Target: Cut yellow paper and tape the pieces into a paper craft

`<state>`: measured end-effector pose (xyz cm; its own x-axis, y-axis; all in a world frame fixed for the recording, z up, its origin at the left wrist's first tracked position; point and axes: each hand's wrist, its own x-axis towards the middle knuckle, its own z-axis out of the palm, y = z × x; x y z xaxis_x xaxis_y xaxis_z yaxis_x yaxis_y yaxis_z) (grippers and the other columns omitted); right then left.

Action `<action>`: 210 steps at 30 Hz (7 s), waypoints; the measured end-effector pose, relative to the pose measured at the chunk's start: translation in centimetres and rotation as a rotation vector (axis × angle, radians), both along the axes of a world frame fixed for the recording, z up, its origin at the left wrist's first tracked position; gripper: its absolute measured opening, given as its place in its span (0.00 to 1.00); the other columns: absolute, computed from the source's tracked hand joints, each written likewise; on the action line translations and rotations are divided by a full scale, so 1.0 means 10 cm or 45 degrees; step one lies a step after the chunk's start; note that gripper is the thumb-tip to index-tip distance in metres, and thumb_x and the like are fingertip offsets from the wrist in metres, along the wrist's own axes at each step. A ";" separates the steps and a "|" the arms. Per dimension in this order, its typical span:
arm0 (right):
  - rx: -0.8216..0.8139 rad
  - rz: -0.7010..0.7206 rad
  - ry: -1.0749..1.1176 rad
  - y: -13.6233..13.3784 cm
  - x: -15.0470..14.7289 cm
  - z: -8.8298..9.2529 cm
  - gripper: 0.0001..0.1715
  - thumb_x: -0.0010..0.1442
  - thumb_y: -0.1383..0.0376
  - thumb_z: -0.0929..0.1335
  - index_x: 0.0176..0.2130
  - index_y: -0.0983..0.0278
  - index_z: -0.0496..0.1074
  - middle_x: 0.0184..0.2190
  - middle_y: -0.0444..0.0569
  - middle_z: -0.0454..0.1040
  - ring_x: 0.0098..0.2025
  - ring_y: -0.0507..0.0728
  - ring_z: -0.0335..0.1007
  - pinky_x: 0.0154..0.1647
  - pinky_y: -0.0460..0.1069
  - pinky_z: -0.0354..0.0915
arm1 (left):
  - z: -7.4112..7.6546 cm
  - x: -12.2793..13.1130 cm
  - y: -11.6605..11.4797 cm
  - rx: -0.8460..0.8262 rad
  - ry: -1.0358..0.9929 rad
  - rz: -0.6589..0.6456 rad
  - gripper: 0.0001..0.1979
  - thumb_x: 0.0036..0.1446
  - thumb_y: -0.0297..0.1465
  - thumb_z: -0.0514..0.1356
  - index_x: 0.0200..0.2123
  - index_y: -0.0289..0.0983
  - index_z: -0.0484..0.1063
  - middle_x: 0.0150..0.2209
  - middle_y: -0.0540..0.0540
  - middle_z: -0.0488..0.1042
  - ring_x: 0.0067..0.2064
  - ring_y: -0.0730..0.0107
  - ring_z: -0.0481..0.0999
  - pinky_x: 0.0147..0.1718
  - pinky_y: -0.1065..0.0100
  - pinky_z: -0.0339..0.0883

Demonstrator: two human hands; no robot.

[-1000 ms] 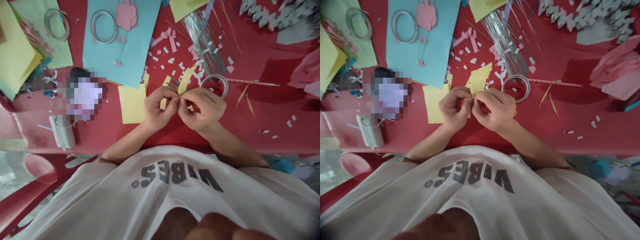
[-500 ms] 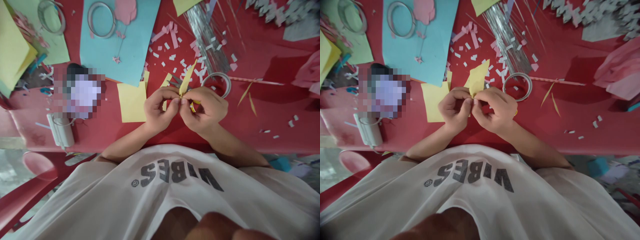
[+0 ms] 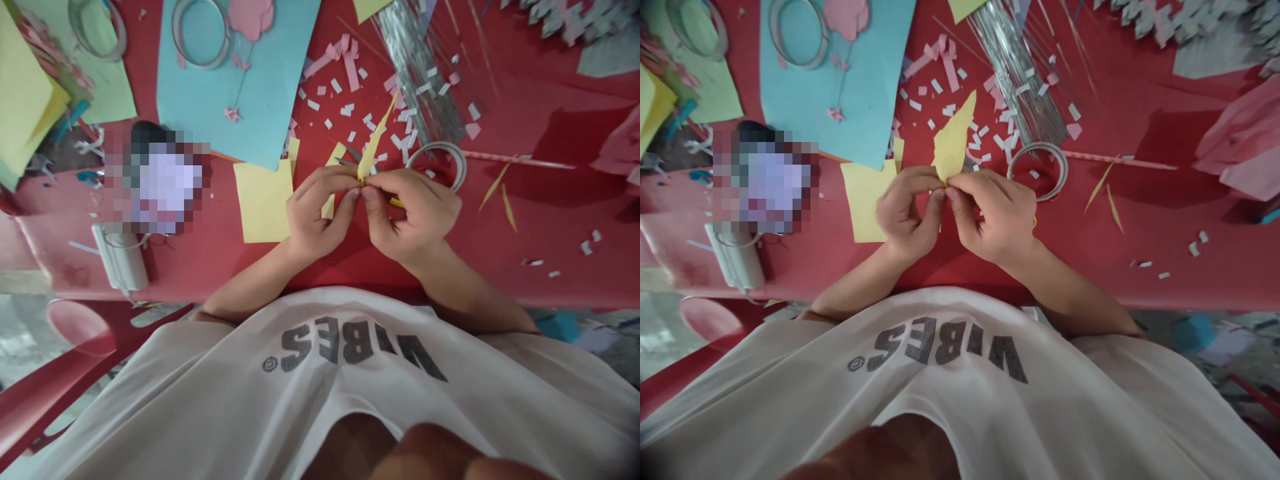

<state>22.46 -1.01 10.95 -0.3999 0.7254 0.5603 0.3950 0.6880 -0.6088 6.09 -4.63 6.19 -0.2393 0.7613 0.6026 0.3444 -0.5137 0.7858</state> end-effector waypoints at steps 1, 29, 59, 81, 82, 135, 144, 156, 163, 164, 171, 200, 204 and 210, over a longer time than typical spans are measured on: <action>-0.038 -0.002 -0.040 0.00 0.01 0.02 0.08 0.77 0.62 0.67 0.48 0.58 0.78 0.36 0.48 0.81 0.33 0.59 0.78 0.34 0.54 0.74 | 0.00 -0.01 0.01 0.011 0.021 0.003 0.05 0.76 0.37 0.62 0.46 0.46 0.79 0.41 0.48 0.83 0.43 0.65 0.85 0.41 0.61 0.82; -0.268 -0.023 0.055 -0.09 -0.04 -0.10 0.16 0.79 0.51 0.64 0.43 0.57 0.72 0.33 0.45 0.74 0.30 0.57 0.73 0.35 0.54 0.76 | -0.01 0.14 -0.08 0.037 -0.149 0.059 0.05 0.72 0.38 0.67 0.44 0.44 0.78 0.39 0.49 0.83 0.40 0.68 0.84 0.37 0.64 0.81; -0.347 0.075 0.272 -0.08 -0.08 0.09 0.07 0.73 0.59 0.70 0.44 0.58 0.77 0.34 0.43 0.79 0.30 0.56 0.74 0.34 0.52 0.72 | -0.07 0.11 -0.13 -0.291 -0.121 0.100 0.15 0.75 0.48 0.61 0.41 0.44 0.75 0.41 0.47 0.82 0.43 0.66 0.81 0.44 0.57 0.79; 0.001 0.144 -0.126 0.11 0.09 -0.14 0.08 0.80 0.60 0.63 0.52 0.55 0.71 0.40 0.50 0.78 0.41 0.63 0.77 0.42 0.59 0.72 | -0.05 0.11 -0.06 -0.267 -0.493 -0.124 0.19 0.70 0.51 0.67 0.54 0.45 0.76 0.45 0.48 0.84 0.40 0.68 0.86 0.34 0.66 0.83; -0.032 0.147 -0.150 0.11 0.10 -0.12 0.08 0.80 0.60 0.63 0.52 0.55 0.71 0.41 0.50 0.78 0.42 0.63 0.77 0.44 0.59 0.72 | -0.07 0.11 -0.05 -0.197 -0.484 -0.138 0.18 0.70 0.50 0.67 0.53 0.45 0.76 0.43 0.48 0.83 0.39 0.69 0.86 0.32 0.67 0.82; -0.372 0.066 -0.001 0.00 0.00 -0.20 0.22 0.81 0.45 0.63 0.45 0.56 0.72 0.38 0.47 0.75 0.39 0.60 0.77 0.43 0.57 0.77 | -0.32 0.03 0.09 -0.300 -0.349 -0.076 0.25 0.67 0.56 0.66 0.31 0.43 0.69 0.31 0.47 0.72 0.33 0.68 0.74 0.30 0.63 0.73; -0.323 0.116 0.134 0.01 -0.03 -0.18 0.16 0.80 0.48 0.65 0.47 0.56 0.72 0.38 0.45 0.75 0.35 0.58 0.75 0.40 0.55 0.74 | -0.11 0.09 0.04 -0.193 -0.472 -0.096 0.21 0.68 0.51 0.69 0.32 0.42 0.73 0.31 0.49 0.73 0.31 0.71 0.74 0.25 0.67 0.71; -0.440 0.057 0.005 -0.01 0.06 -0.18 0.18 0.80 0.46 0.64 0.46 0.53 0.73 0.40 0.47 0.77 0.40 0.61 0.78 0.46 0.58 0.79 | -0.09 0.08 -0.01 -0.263 -0.471 -0.063 0.18 0.69 0.48 0.69 0.33 0.43 0.74 0.31 0.50 0.74 0.30 0.72 0.74 0.25 0.67 0.67; -0.347 0.048 0.083 0.00 0.00 -0.08 0.15 0.78 0.49 0.66 0.46 0.54 0.75 0.38 0.47 0.77 0.36 0.60 0.76 0.41 0.56 0.77 | -0.35 0.08 0.06 -0.273 -0.529 -0.176 0.24 0.72 0.59 0.58 0.37 0.46 0.72 0.33 0.47 0.76 0.33 0.64 0.76 0.33 0.57 0.74; -0.317 0.044 0.099 0.00 -0.01 -0.09 0.14 0.78 0.50 0.66 0.46 0.54 0.75 0.37 0.47 0.78 0.35 0.60 0.76 0.40 0.56 0.76 | -0.36 0.08 0.07 -0.245 -0.519 -0.184 0.24 0.72 0.59 0.58 0.39 0.46 0.73 0.34 0.47 0.76 0.33 0.65 0.76 0.32 0.58 0.74; -0.413 -0.002 -0.015 -0.02 0.03 -0.10 0.19 0.78 0.44 0.64 0.47 0.52 0.76 0.41 0.48 0.79 0.40 0.63 0.78 0.45 0.61 0.77 | -0.24 0.08 0.03 -0.233 -0.404 -0.175 0.23 0.65 0.61 0.65 0.46 0.49 0.77 0.40 0.48 0.78 0.39 0.62 0.82 0.34 0.58 0.80; -0.513 -0.110 0.277 0.33 -0.08 -0.36 0.44 0.62 0.59 0.79 0.67 0.47 0.57 0.72 0.48 0.60 0.71 0.67 0.62 0.67 0.62 0.72 | -0.24 0.05 0.04 -0.579 -0.580 -0.136 0.28 0.62 0.64 0.65 0.42 0.45 0.76 0.36 0.49 0.70 0.46 0.56 0.84 0.42 0.55 0.80; -0.482 -0.146 0.387 0.32 -0.11 -0.39 0.35 0.62 0.64 0.76 0.63 0.49 0.63 0.65 0.48 0.67 0.67 0.66 0.66 0.67 0.63 0.71 | -0.39 0.05 0.09 -0.573 -0.541 -0.145 0.31 0.59 0.66 0.66 0.46 0.46 0.75 0.39 0.49 0.73 0.43 0.59 0.83 0.38 0.57 0.79; -0.655 -0.177 0.273 0.25 -0.10 -0.38 0.23 0.68 0.61 0.73 0.57 0.50 0.62 0.56 0.48 0.73 0.50 0.62 0.75 0.52 0.60 0.77 | -0.42 0.07 0.12 -0.240 -0.547 -0.090 0.33 0.58 0.67 0.66 0.53 0.50 0.75 0.42 0.47 0.79 0.37 0.64 0.80 0.25 0.62 0.70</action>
<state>21.42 1.45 7.17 -0.1976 0.9637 0.1795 0.2915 0.2326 -0.9278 6.77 -3.38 1.98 -0.3800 0.8713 0.3106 -0.0627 -0.3592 0.9311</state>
